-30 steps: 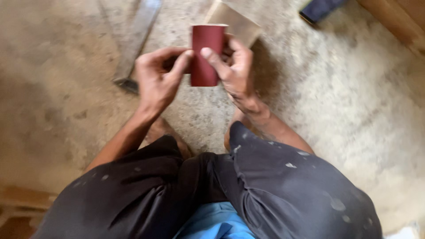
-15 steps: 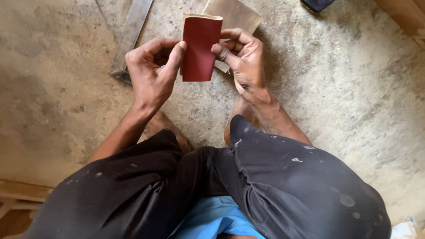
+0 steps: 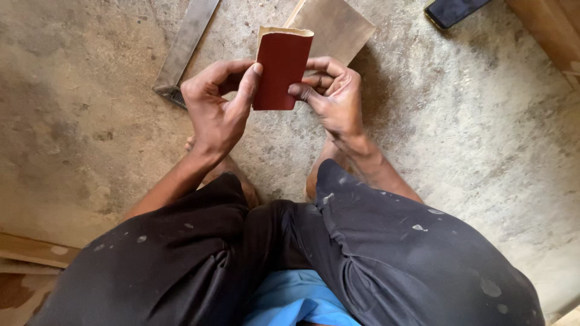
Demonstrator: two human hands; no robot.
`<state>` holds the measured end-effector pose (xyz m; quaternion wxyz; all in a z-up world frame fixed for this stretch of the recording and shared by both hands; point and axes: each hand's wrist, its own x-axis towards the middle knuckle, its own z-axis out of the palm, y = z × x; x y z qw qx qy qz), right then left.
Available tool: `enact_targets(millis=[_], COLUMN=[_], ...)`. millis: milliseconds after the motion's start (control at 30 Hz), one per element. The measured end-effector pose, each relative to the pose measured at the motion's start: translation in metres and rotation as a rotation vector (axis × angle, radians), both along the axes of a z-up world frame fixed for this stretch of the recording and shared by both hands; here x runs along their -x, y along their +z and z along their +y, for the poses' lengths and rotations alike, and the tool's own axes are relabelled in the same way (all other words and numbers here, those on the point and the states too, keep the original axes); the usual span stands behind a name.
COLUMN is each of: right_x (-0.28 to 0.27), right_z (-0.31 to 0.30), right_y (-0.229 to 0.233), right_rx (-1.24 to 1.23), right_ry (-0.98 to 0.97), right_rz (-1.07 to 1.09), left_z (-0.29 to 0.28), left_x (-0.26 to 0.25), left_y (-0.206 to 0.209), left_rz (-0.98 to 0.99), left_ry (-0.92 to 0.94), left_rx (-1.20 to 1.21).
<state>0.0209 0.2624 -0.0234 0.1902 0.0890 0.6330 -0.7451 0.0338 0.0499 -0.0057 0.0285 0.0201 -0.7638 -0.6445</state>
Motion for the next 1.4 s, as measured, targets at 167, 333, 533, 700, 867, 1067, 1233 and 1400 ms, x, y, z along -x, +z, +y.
enact_targets(millis=[167,333,533,700,867,1067,1233,1400], right_x=[-0.003,-0.009,-0.010,-0.022,-0.035,-0.032,-0.032,-0.020], right_z=[-0.002,-0.010,-0.010,-0.006,-0.002,0.012,0.003,0.004], right_y=[0.005,0.007,0.007,0.012,0.011,0.023,0.042,0.046], right_rx=[0.006,0.003,-0.133,-0.577,-0.609,-0.722,-0.707,-0.654], right_ry=[0.061,0.042,0.134,0.352,0.493,0.572,0.609,0.619], right_rz=[-0.049,-0.007,0.057,0.415,0.515,0.512,0.470,0.246], left_z=[-0.002,-0.001,-0.001,-0.022,-0.030,-0.022,-0.022,-0.034], left_x=[-0.006,-0.016,-0.019,-0.008,-0.012,-0.027,-0.037,-0.037], left_y=[-0.001,-0.001,-0.006,-0.005,-0.010,-0.024,-0.025,-0.029], left_rz=[-0.033,-0.078,-0.067,0.769,0.476,0.472,0.478,0.397], left_ry=[0.042,0.099,0.123,-0.126,-0.690,-0.534,-0.484,-0.443], left_rx=[-0.086,-0.173,-0.074,0.916,1.012,0.881,0.876,0.856])
